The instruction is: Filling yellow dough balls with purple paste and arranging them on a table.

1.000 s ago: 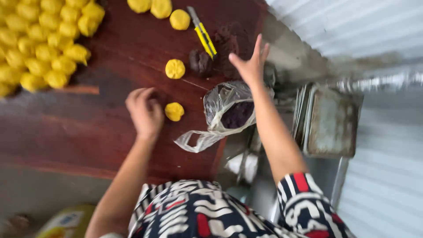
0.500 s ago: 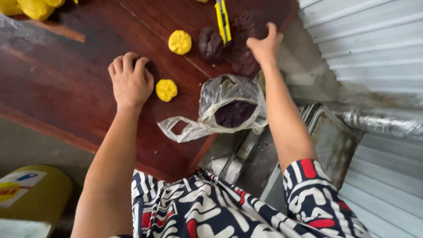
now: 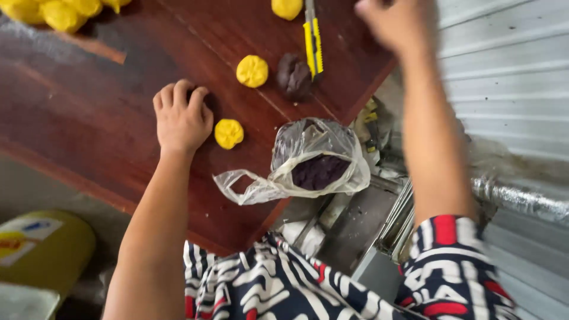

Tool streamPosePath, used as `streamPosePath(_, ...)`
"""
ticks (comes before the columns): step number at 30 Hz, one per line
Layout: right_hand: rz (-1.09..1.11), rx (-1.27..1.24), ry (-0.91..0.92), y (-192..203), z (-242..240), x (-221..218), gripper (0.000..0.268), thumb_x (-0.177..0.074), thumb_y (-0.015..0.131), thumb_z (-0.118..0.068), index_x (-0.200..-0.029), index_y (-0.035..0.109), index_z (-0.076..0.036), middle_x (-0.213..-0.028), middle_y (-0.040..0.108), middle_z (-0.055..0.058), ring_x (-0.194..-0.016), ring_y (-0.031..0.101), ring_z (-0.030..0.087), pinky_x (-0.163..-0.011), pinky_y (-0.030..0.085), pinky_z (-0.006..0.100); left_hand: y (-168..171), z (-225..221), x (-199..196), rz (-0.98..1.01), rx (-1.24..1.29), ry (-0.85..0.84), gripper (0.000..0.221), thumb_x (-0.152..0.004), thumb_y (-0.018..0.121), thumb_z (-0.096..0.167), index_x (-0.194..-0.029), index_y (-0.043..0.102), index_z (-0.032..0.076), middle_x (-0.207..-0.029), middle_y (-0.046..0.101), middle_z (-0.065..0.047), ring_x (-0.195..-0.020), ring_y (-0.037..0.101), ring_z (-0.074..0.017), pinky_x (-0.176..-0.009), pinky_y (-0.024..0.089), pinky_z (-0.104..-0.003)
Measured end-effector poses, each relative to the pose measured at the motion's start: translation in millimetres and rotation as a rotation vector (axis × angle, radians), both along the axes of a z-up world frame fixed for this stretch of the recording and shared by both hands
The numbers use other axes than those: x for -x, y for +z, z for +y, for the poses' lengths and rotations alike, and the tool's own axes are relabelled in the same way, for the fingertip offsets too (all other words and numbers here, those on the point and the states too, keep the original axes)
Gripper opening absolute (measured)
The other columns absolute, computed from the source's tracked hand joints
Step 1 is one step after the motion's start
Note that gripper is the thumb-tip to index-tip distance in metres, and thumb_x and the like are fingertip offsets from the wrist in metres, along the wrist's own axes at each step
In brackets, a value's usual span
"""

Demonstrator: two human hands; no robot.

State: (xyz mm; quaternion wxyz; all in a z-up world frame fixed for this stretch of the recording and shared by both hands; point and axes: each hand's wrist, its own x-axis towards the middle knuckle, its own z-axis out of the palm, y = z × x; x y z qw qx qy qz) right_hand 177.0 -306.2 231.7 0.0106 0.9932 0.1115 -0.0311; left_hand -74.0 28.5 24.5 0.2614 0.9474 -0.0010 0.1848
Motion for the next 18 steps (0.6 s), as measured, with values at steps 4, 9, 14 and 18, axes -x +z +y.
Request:
streamPosePath(4,0.120,-0.152,0.222,-26.9,103.0,107.3,0.045,-0.080,0.082,-0.031,-0.117,0.067,-0.011,-0.123,0.066,0.019,-0.116,0.063,0.038,-0.098,0.052,0.046,-1.1,2.8,-0.8,0.004,0.023,-0.002,0.031,-0.088,0.071,0.016,-0.120,0.069,0.014,-0.125,0.059,-0.010,-0.121,0.054,-0.0332,-0.105,0.042,-0.048)
streamPosePath(9,0.079,-0.034,0.518,-117.1,63.6,121.0,0.069,-0.076,0.088,-0.024,-0.140,0.064,-0.012,-0.145,0.046,0.024,-0.121,0.050,0.042,-0.101,0.046,0.051,-0.5,0.0,0.6,0.009,0.017,-0.006,0.032,-0.088,0.070,0.016,-0.120,0.069,0.015,-0.124,0.059,-0.009,-0.120,0.055,-0.0320,-0.105,0.043,-0.047)
streamPosePath(14,0.092,-0.165,0.489,-83.3,55.3,117.7,0.051,-0.082,0.082,-0.012,-0.131,0.069,-0.012,-0.138,0.055,0.016,-0.126,0.053,0.038,-0.109,0.048,0.046,3.9,-2.3,-5.0,-0.019,-0.001,0.001,0.031,-0.087,0.070,0.016,-0.118,0.070,0.017,-0.125,0.060,-0.007,-0.120,0.055,-0.0312,-0.105,0.043,-0.047)
streamPosePath(18,0.159,-0.947,-0.031,2.9,60.4,106.1,0.050,-0.081,0.067,-0.001,-0.128,0.052,-0.009,-0.128,0.065,0.002,-0.126,0.064,0.016,-0.111,0.050,0.031,5.6,1.3,0.6,-0.005,0.018,0.003,0.031,-0.089,0.071,0.017,-0.119,0.070,0.015,-0.124,0.059,-0.008,-0.121,0.055,-0.0320,-0.105,0.043,-0.047)
